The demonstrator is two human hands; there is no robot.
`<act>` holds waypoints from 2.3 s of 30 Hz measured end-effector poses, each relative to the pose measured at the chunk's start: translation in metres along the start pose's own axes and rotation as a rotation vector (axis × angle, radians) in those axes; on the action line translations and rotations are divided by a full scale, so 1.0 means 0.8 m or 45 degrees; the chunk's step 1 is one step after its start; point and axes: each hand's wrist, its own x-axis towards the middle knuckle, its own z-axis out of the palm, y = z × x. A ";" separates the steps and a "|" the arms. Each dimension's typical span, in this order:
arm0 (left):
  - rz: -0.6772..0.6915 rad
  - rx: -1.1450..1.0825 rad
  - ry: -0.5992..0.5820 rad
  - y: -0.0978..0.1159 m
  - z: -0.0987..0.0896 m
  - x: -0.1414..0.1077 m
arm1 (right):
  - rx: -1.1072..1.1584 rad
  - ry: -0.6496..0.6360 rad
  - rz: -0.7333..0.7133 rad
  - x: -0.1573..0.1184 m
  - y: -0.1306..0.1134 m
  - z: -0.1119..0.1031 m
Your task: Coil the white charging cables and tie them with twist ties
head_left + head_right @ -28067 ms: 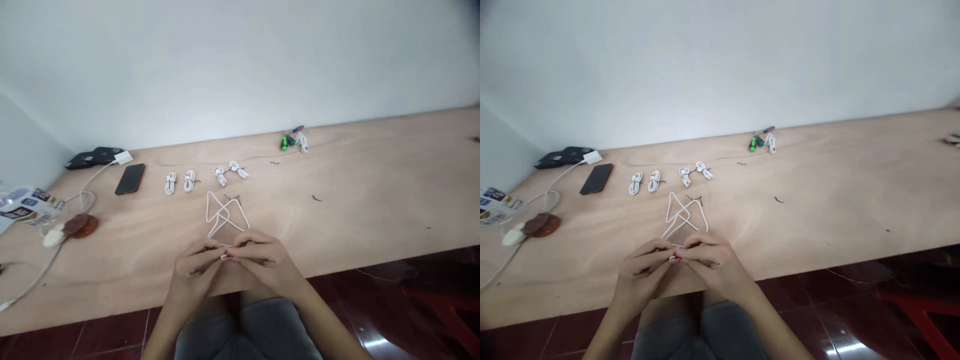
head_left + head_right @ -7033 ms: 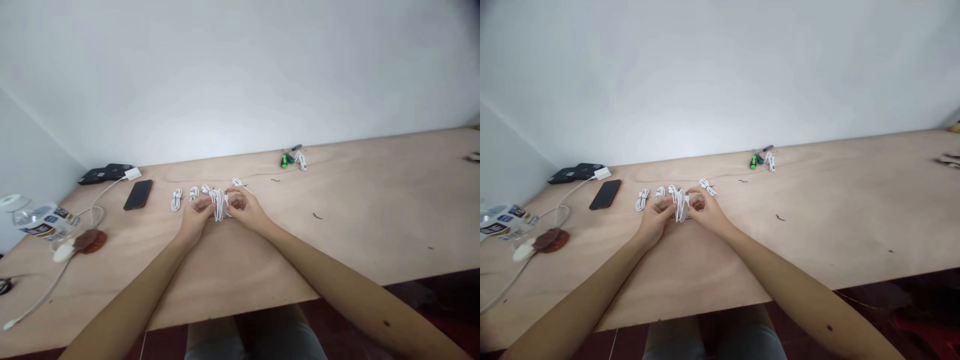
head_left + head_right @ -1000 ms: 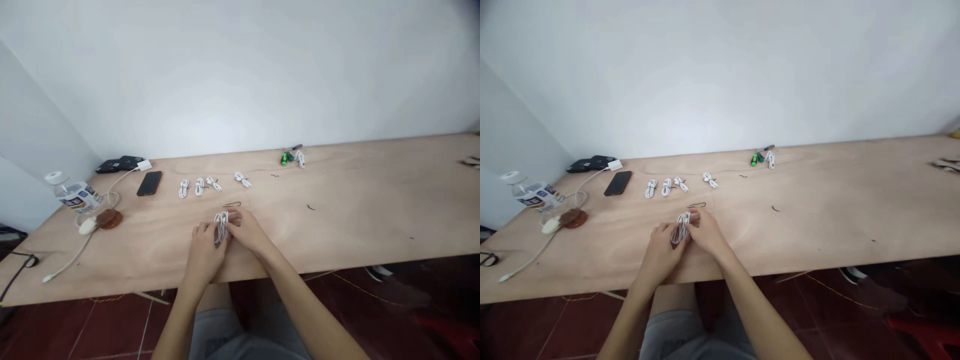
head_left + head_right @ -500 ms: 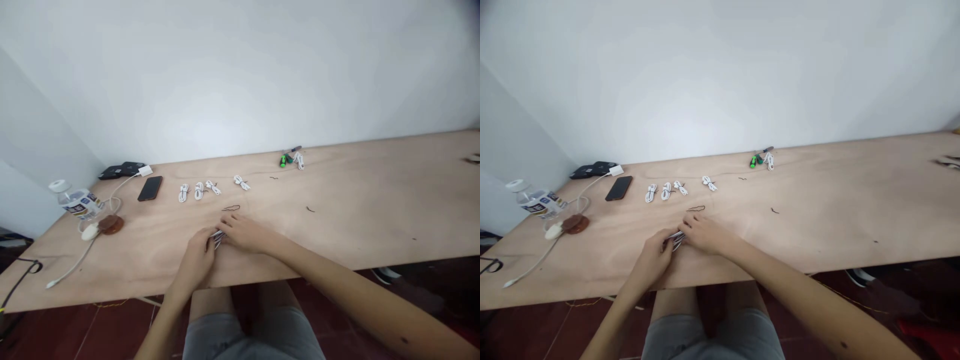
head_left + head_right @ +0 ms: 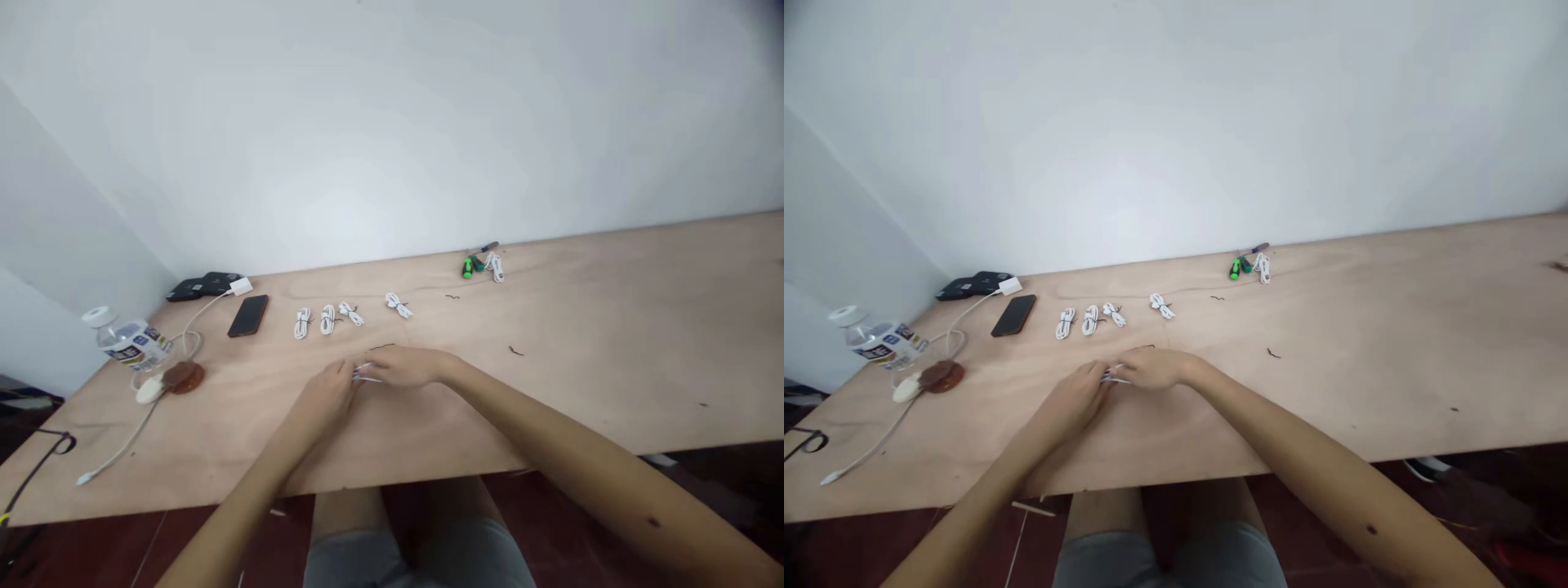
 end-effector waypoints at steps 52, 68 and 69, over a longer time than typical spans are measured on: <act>0.237 -0.985 0.475 -0.019 0.023 0.095 | 0.846 0.671 0.036 0.009 0.093 -0.014; 0.179 -0.932 0.174 -0.014 0.026 0.096 | 1.200 0.779 0.090 0.021 0.079 0.006; 0.162 -1.017 0.161 -0.015 0.027 0.097 | 1.213 0.764 0.081 0.021 0.079 0.006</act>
